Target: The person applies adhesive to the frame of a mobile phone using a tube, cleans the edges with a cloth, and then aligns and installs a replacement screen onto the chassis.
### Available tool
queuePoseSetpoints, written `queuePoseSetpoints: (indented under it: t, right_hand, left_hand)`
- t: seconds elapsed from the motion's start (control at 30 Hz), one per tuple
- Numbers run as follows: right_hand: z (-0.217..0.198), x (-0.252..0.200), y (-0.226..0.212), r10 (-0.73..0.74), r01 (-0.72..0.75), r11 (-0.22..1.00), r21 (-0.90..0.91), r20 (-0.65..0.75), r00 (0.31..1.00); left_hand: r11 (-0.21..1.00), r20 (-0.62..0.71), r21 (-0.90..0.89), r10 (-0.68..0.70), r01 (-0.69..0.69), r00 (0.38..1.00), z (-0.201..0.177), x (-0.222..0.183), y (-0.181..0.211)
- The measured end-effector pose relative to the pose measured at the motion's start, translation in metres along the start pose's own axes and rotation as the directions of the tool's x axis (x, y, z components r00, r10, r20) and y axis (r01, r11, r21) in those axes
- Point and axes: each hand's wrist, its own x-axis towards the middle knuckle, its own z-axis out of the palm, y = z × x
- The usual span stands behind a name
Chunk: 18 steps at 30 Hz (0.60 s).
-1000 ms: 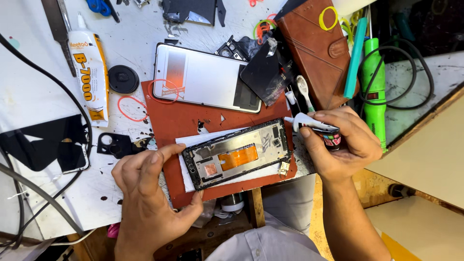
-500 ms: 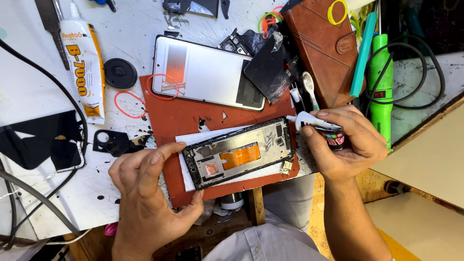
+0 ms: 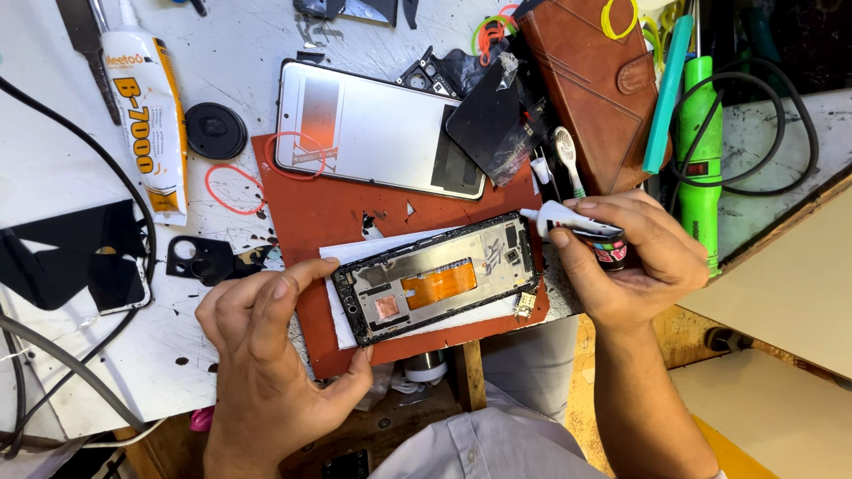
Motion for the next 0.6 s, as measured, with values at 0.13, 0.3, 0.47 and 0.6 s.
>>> queuePoseSetpoints:
  t: [0.13, 0.3, 0.47, 0.6]
  right_hand:
    - [-0.0012, -0.0026, 0.0009, 0.006, -0.006, 1.0, -0.005, 0.004, 1.0]
    - [-0.0045, -0.0057, 0.0065, 0.013, -0.013, 1.0, 0.01, -0.007, 1.0]
    - [-0.0046, -0.0045, 0.0043, 0.021, -0.021, 1.0, 0.009, -0.018, 1.0]
    - [-0.0038, -0.0006, 0.0014, 0.037, -0.037, 0.999, 0.015, -0.032, 0.999]
  left_hand:
    - [1.0, -0.004, 0.001, 0.0, 0.0, 1.0, -0.0001, -0.0002, 0.0004]
    - [1.0, 0.0, 0.0, 0.004, -0.004, 1.0, 0.0, 0.0, -0.0004]
    - [1.0, -0.002, -0.001, 0.001, -0.001, 1.0, 0.0004, -0.0004, 0.0005]
    - [1.0, 0.002, 0.002, -0.012, 0.012, 1.0, 0.0004, -0.0005, 0.0006]
